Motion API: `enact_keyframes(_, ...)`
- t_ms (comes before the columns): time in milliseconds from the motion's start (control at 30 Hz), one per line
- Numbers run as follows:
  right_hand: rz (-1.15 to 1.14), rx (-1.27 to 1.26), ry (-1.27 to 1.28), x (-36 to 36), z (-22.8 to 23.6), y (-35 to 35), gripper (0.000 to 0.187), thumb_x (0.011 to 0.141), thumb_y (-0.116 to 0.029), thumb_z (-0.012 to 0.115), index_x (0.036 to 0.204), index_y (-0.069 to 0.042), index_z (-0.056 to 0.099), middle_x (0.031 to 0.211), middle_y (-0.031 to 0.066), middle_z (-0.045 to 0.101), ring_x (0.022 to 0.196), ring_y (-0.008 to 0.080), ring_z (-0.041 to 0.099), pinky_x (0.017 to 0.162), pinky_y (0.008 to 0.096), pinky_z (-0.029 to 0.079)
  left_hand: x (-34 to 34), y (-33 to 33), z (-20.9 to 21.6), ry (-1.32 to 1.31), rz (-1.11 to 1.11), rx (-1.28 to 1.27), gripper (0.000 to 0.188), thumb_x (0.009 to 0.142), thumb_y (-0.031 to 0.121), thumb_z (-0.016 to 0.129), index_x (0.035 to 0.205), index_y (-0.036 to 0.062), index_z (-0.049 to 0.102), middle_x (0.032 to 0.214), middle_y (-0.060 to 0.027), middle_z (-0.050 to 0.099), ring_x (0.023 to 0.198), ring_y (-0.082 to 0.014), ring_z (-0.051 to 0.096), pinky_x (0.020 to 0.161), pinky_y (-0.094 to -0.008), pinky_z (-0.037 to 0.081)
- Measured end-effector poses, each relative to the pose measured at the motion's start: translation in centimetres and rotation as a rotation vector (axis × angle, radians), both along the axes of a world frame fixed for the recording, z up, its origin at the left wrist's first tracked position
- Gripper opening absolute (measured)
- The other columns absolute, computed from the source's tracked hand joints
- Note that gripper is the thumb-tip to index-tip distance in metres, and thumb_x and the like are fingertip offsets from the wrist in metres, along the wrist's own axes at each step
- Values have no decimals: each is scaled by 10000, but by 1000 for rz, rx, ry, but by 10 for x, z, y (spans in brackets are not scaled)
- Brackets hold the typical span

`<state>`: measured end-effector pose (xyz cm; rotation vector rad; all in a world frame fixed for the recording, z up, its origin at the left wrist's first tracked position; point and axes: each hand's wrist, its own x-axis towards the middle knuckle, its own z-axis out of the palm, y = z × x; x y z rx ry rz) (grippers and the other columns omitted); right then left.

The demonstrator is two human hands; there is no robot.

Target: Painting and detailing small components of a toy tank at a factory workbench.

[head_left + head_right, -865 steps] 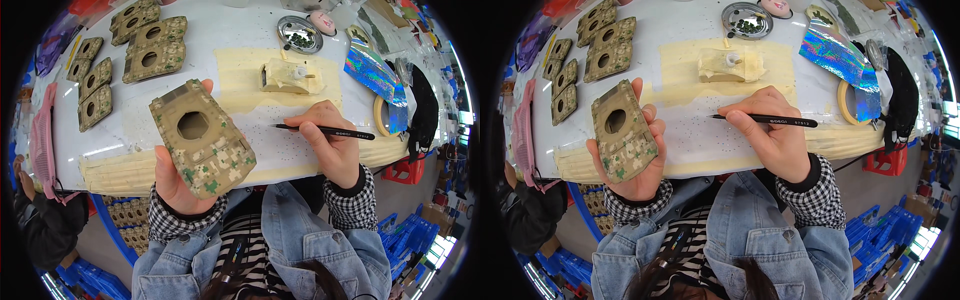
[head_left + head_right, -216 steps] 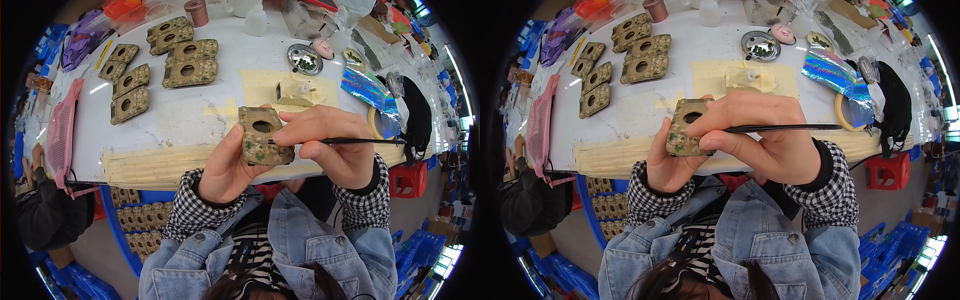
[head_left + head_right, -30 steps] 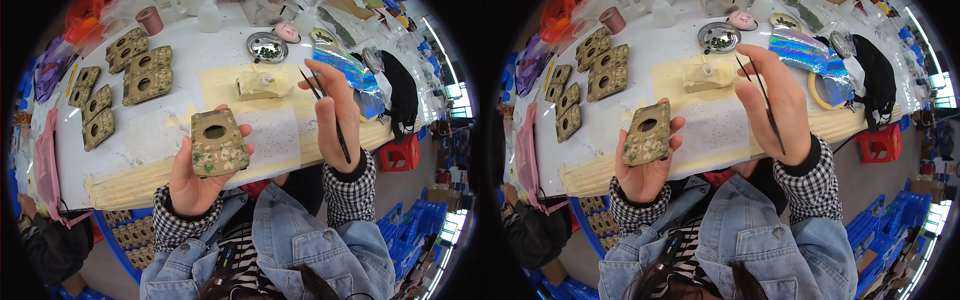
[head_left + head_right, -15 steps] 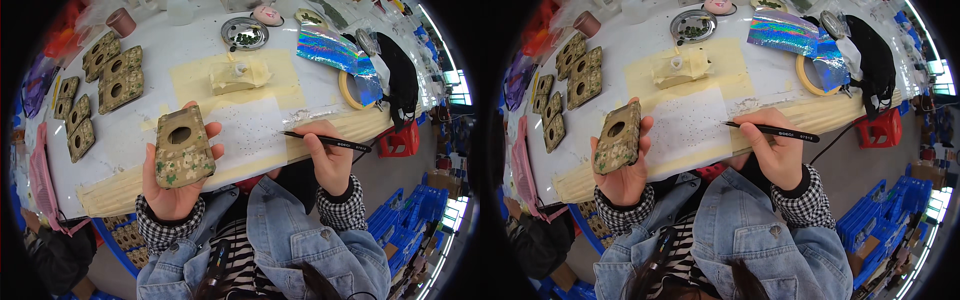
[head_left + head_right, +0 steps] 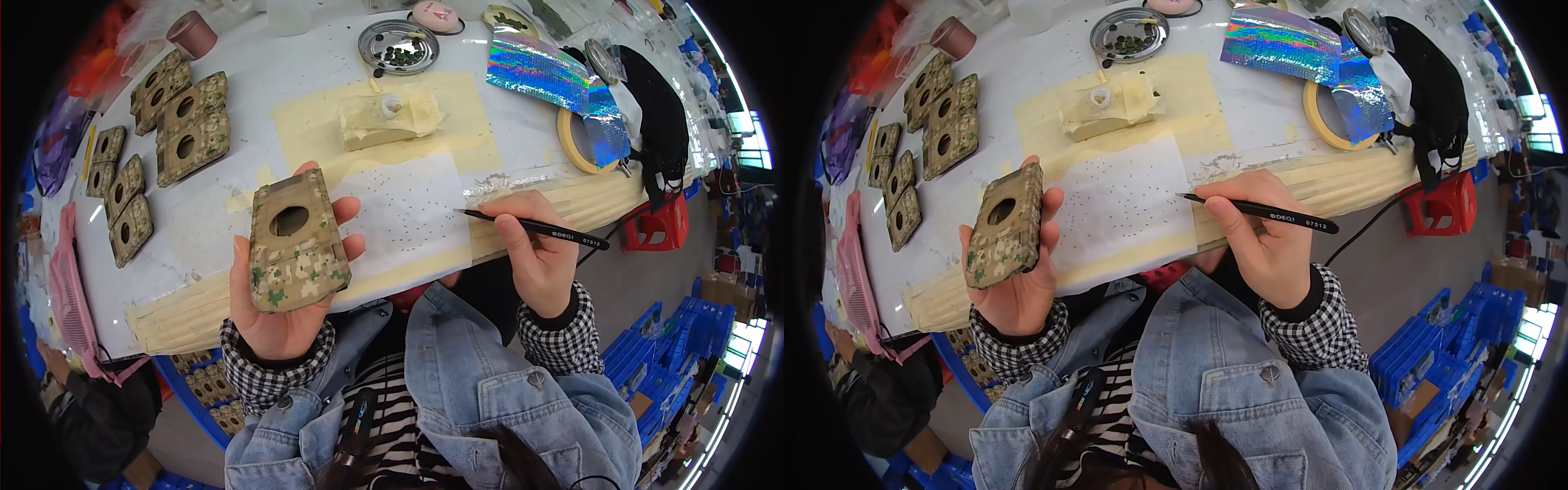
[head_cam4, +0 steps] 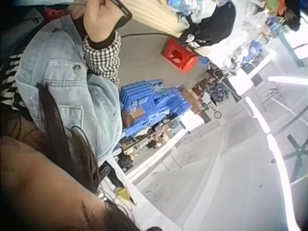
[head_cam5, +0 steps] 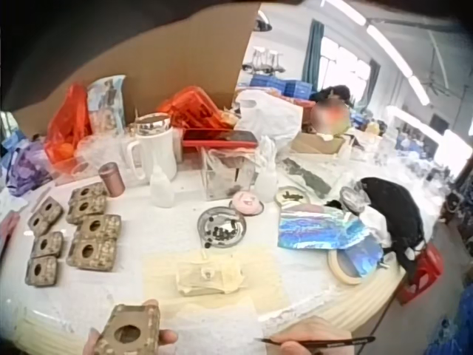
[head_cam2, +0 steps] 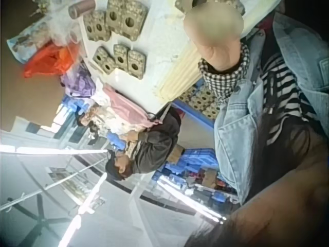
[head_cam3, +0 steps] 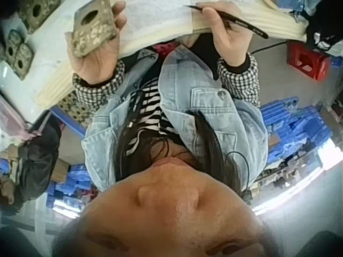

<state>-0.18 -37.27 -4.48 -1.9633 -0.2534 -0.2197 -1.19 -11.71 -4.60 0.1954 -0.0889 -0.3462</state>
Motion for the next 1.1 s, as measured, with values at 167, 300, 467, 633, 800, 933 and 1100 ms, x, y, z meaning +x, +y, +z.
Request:
enact_keyframes(167,0,-19,-10,0,0,0,99,836,-65,614,900,-7,663,824,93,641,771,213,569,718,300,432,1,0,-1,-37,-10,13,725,946,498,293,1431,2,86,1347,-306,333,1180,-335,472,1009,-396,402)
enact_keyframes(300,-3,-9,-7,0,0,1,99,837,-67,613,898,-8,664,825,93,643,772,213,568,719,300,431,1,1,-1,-34,-11,13,727,945,496,293,1430,-3,83,1343,-303,339,1183,-332,468,1009,-397,402)
enact_keyframes(467,0,-26,-2,0,1,1,102,843,-70,606,899,-8,664,826,94,643,771,211,566,717,298,431,1,1,-1,-35,-4,15,732,941,494,298,1428,-9,86,1342,-302,340,1202,-327,450,1008,-404,403)
enact_keyframes(633,3,3,0,0,2,1,108,851,-72,595,902,-6,664,819,94,642,769,208,564,714,296,430,1,0,-2,-2,29,22,724,942,483,307,1424,-18,102,1343,-298,339,1218,-328,434,1010,-410,401)
enact_keyframes(800,33,-22,-70,4,8,-1,109,841,-76,608,901,-5,664,808,89,648,760,211,565,712,295,431,1,-1,-1,24,22,14,692,954,439,326,1428,17,51,1364,-308,287,1216,-366,429,1008,-411,412)
enact_keyframes(933,124,-180,-293,11,34,9,127,791,-75,659,902,-15,668,824,73,661,756,229,574,711,314,447,2,0,-2,-1,-14,-32,702,967,375,359,1430,28,-39,1382,-339,223,1216,-419,415,991,-406,448)
enact_keyframes(1100,288,-213,-474,18,58,32,212,746,-79,698,947,-23,661,885,77,665,763,238,585,703,324,467,2,0,5,32,-9,39,657,973,389,323,1420,-18,66,1353,-339,283,1177,-396,463,985,-374,456)
